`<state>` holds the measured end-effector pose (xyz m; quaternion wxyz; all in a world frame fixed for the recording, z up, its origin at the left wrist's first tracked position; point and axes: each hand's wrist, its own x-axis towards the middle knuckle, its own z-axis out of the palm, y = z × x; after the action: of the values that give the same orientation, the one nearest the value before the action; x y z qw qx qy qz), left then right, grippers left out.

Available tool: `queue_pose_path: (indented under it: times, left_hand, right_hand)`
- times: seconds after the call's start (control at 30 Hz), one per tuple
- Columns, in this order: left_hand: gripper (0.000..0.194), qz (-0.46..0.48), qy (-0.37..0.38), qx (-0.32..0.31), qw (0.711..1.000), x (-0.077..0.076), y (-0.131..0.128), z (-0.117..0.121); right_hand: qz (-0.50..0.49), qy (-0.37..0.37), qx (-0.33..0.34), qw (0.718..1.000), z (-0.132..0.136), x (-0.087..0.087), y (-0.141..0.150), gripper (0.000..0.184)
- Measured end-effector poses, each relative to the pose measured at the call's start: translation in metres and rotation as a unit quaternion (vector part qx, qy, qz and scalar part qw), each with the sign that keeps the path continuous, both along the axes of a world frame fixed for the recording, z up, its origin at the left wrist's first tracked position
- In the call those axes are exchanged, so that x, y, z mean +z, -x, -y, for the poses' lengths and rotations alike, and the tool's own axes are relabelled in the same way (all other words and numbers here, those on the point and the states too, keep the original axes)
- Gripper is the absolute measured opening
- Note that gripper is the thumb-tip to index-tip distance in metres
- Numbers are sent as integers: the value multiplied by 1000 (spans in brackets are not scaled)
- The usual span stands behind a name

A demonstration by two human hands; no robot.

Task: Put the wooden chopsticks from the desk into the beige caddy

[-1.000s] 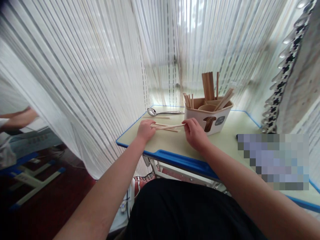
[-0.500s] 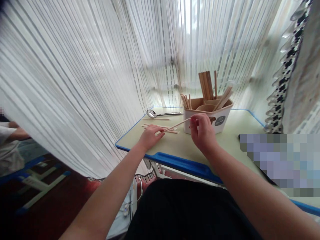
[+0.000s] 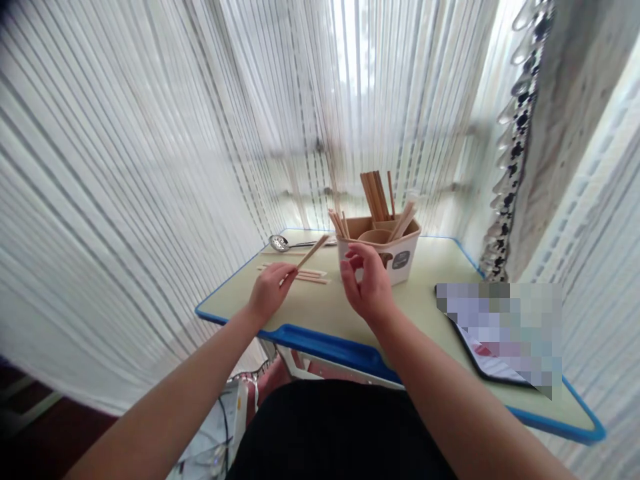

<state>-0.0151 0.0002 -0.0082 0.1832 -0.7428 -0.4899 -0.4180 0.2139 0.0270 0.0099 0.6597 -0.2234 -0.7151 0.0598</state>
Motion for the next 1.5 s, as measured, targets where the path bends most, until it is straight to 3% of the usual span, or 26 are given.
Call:
queue_pose_path:
  times: [0.1, 0.2, 0.37, 0.5, 0.7, 0.9, 1.17, 1.5]
  left_hand:
    - [16, 80, -39, -8, 996, 16, -20, 3]
    - [24, 189, -16, -52, 980, 42, -53, 5]
    - [19, 259, 48, -121, 957, 88, -108, -6]
    - [19, 253, 53, -128, 957, 111, -138, -27]
    - [12, 178, 107, -79, 975, 114, -172, -61]
    - [21, 127, 158, -2, 979, 115, -182, -77]
    - [11, -59, 266, -56, 961, 137, -186, -80]
    - [18, -60, 264, -22, 963, 140, -189, -73]
  right_hand:
    - [-43, -41, -78, 995, -1, 7, -7, 23]
    - [-105, -55, -158, 980, -6, 13, -16, 22]
    - [-175, 7, -254, 951, -26, 11, -31, 18]
    - [-225, 62, -277, 932, -44, 4, -41, 15]
    - [-194, 86, -260, 942, -49, 0, -44, 29]
    - [-174, 100, -232, 952, -51, -3, -48, 41]
    - [-110, 94, -214, 966, -49, -3, -50, 44]
    - [-114, 70, -230, 964, -47, 3, -49, 44]
